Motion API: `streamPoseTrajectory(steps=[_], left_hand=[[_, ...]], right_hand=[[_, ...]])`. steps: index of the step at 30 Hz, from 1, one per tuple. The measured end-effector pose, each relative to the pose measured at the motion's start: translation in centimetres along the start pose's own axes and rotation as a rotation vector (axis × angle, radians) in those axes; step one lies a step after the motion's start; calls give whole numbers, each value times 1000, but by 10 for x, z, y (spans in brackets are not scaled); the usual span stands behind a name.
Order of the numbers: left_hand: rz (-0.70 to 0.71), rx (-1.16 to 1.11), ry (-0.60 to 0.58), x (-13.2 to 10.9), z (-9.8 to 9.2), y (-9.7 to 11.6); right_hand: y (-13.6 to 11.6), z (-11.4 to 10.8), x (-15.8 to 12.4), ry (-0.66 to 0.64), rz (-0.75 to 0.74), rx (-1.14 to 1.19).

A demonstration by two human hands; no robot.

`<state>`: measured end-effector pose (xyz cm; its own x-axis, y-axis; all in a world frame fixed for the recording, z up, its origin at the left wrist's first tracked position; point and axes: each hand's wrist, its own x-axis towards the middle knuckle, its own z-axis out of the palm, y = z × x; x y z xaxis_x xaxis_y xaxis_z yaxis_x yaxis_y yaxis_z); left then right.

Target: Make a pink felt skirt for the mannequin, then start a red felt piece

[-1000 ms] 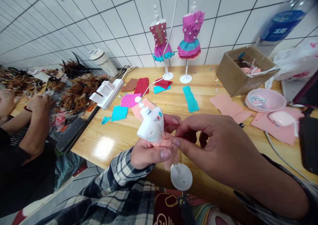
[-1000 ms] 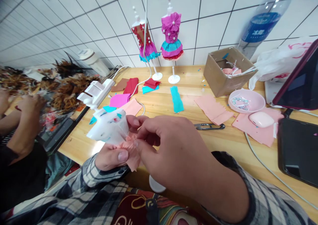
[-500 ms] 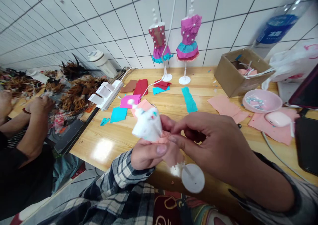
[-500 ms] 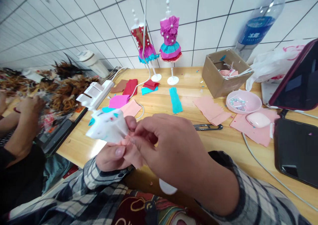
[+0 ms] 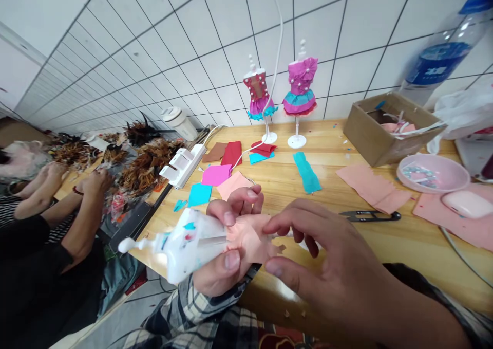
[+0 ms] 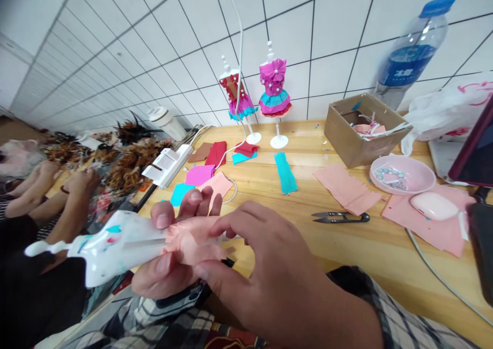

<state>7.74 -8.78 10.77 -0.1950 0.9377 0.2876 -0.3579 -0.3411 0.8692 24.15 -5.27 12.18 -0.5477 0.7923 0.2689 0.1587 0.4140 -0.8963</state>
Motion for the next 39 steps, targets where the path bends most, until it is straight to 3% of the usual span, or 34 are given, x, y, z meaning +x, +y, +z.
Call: streamPoseTrajectory(steps=[6, 10, 15, 26, 39], left_hand=[[-57, -59, -180, -2, -3, -6], [-69, -92, -227, -1, 0, -14], [-213, -138, -246, -2, 4, -18], [-444, -212, -390, -7, 9, -18], [-497, -257, -335, -11, 17, -17]], right_hand=[[0, 4, 3, 46, 133, 119], [0, 5, 3, 83, 94, 142], [0, 1, -2, 150, -61, 2], [-11, -10, -4, 93, -55, -271], [-8, -14, 3, 7, 83, -209]])
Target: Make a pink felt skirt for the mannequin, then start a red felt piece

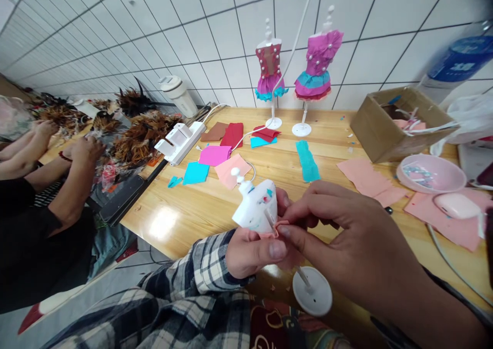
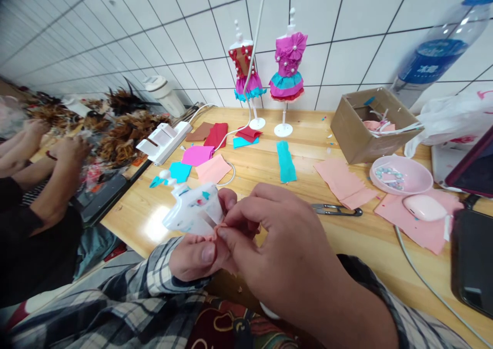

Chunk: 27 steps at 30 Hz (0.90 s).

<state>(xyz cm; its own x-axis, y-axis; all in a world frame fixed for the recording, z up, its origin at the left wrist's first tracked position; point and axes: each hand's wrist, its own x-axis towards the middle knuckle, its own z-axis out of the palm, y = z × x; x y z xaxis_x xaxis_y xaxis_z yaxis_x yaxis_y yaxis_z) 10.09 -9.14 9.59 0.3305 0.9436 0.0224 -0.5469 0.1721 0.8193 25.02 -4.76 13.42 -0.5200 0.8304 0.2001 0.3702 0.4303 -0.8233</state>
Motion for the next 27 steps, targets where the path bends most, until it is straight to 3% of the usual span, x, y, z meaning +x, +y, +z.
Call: streamPoseTrajectory(steps=[8, 15, 23, 27], left_hand=[[34, -21, 114, -1, -3, -11], [-163, 61, 24, -9, -7, -12], [-126, 194, 37, -9, -2, -5], [-70, 57, 44, -8, 0, -8]], right_hand=[[2, -6, 7, -93, 65, 51], [3, -15, 11, -155, 82, 76], [3, -19, 9, -176, 46, 92], [3, -18, 9, -178, 39, 97]])
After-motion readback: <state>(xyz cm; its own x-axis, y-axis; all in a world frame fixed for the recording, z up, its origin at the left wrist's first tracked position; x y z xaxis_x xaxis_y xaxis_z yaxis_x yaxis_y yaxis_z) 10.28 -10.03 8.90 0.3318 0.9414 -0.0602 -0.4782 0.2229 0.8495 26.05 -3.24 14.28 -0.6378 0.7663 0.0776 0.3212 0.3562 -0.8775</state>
